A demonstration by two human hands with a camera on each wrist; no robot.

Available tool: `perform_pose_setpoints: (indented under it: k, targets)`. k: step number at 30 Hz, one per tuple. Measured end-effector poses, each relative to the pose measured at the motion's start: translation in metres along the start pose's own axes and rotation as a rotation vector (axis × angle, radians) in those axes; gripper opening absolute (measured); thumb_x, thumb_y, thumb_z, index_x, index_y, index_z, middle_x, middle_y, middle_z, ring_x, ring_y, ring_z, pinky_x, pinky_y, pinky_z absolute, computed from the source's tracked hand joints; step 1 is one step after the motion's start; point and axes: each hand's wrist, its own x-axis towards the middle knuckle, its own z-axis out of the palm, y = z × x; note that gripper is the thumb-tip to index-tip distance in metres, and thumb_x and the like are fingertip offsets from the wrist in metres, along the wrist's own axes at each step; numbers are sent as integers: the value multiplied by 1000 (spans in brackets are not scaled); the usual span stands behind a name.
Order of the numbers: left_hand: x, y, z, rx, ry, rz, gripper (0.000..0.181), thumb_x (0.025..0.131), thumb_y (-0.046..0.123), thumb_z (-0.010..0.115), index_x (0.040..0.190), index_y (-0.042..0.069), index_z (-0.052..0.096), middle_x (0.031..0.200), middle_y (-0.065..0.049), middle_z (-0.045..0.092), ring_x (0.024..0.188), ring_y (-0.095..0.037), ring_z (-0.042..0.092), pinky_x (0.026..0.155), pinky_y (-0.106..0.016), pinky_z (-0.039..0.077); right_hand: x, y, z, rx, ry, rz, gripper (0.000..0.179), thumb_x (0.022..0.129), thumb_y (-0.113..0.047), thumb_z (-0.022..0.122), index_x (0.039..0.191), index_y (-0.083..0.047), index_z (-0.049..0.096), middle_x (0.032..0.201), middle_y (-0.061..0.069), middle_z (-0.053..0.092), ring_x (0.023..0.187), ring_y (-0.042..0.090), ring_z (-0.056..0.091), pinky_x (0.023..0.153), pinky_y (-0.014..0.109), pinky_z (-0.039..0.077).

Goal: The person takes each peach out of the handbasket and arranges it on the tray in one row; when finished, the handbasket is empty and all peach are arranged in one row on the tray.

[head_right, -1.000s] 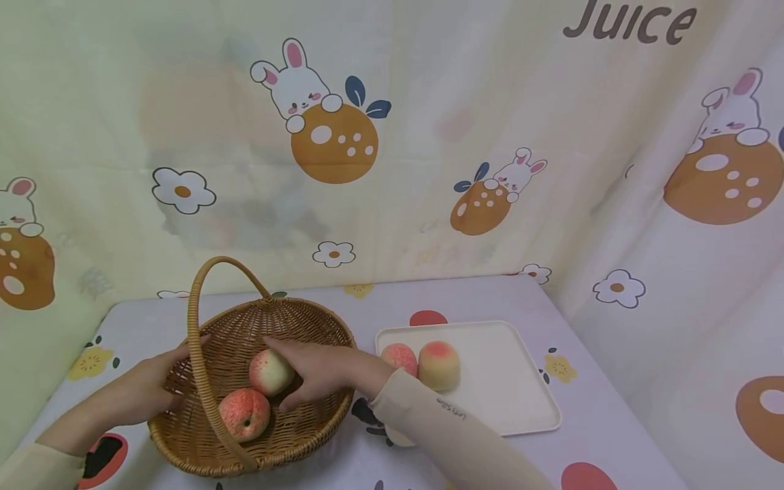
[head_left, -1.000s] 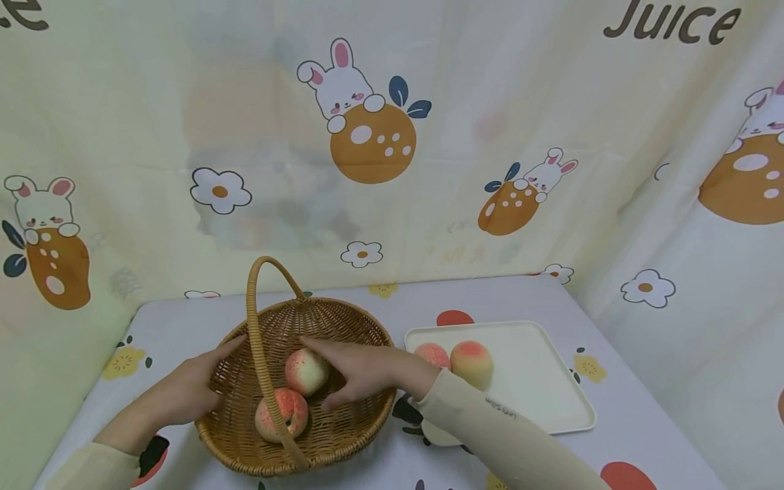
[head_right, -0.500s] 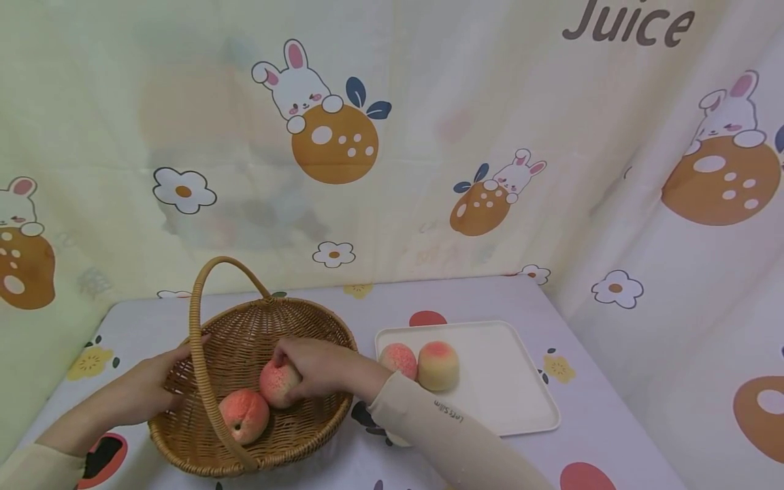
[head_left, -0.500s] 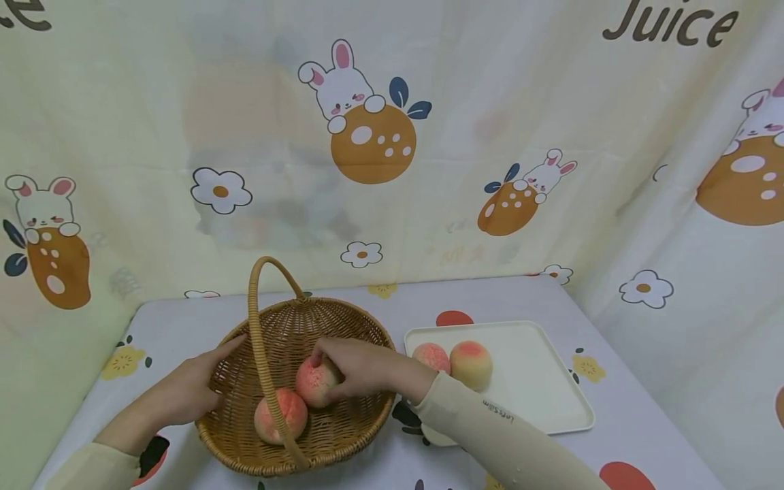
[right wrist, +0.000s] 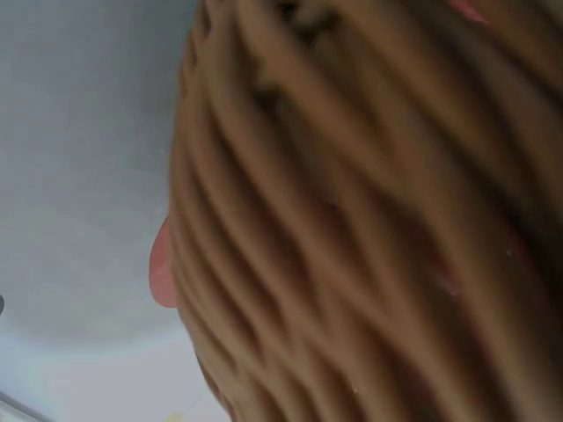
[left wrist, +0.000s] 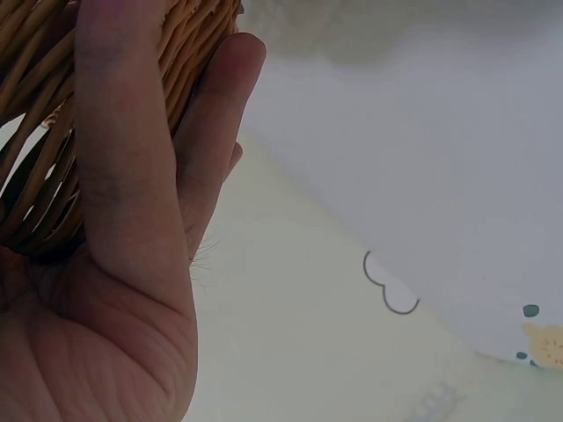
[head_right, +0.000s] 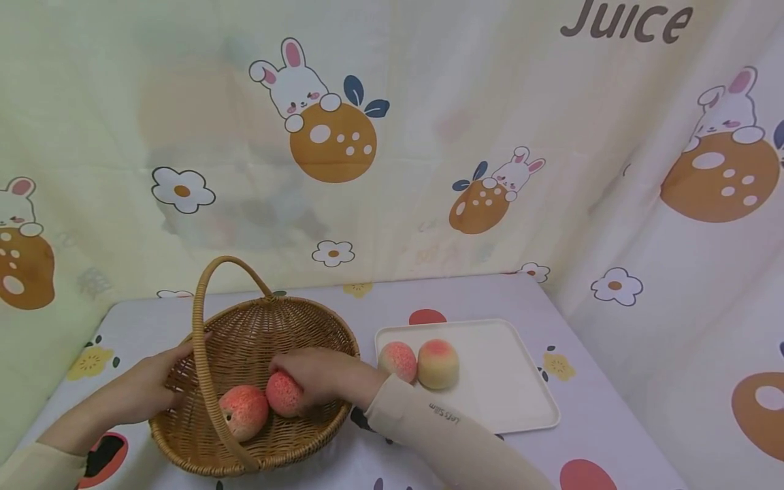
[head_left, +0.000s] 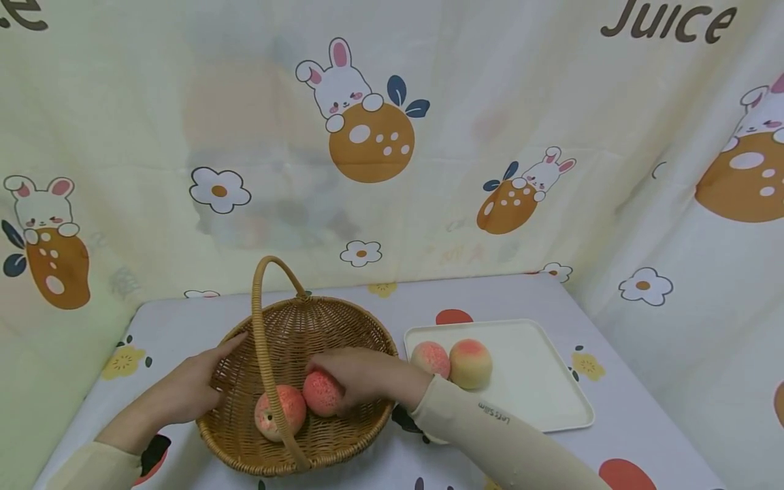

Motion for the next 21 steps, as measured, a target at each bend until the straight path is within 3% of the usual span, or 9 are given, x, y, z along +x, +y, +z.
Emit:
perform_pose_setpoints:
  k: [4,7,10,14,18,21]
  targets:
    - [-1,-1,1,4,3,-2,101,67,-16,63,160,4,27,151,-38,35,126,-49,48,72,-40,50,-1,-2,0,-42,35,-2,59,75,-33,88,126,-30,60,126,-9,61,115,10,57,97,35,45]
    - [-2,-3,1,9,6,-5,102,67,-14,65,160,6,27,150,-37,37,125,-50,49,76,-44,51,-6,-2,-3,-3,69,-2,63,68,-34,90,124,-33,60,123,-10,59,110,9,57,91,35,48]
    - [-1,-5,2,16,8,-1,104,67,-12,68,160,7,27,150,-36,38,125,-51,50,81,-49,51,-12,3,-8,140,122,-45,69,64,-29,90,126,-34,60,121,-12,54,107,6,56,87,32,49]
    - [-1,-7,2,15,4,4,104,67,-12,68,161,8,27,149,-36,39,125,-50,50,81,-49,50,-23,13,-17,432,199,-168,69,67,-19,87,129,-32,58,124,-11,51,111,7,55,89,30,50]
    - [-1,-8,1,18,4,1,103,67,-11,69,160,6,27,148,-37,39,124,-50,50,80,-48,50,-38,23,-28,681,288,-266,71,70,-11,84,133,-26,56,131,-4,52,118,16,56,95,37,50]
    - [-1,-8,1,19,3,-1,103,67,-11,69,160,6,28,148,-37,39,124,-51,49,80,-48,50,-52,32,-38,782,365,-290,72,71,-8,84,137,-18,55,135,1,53,121,23,55,96,43,50]
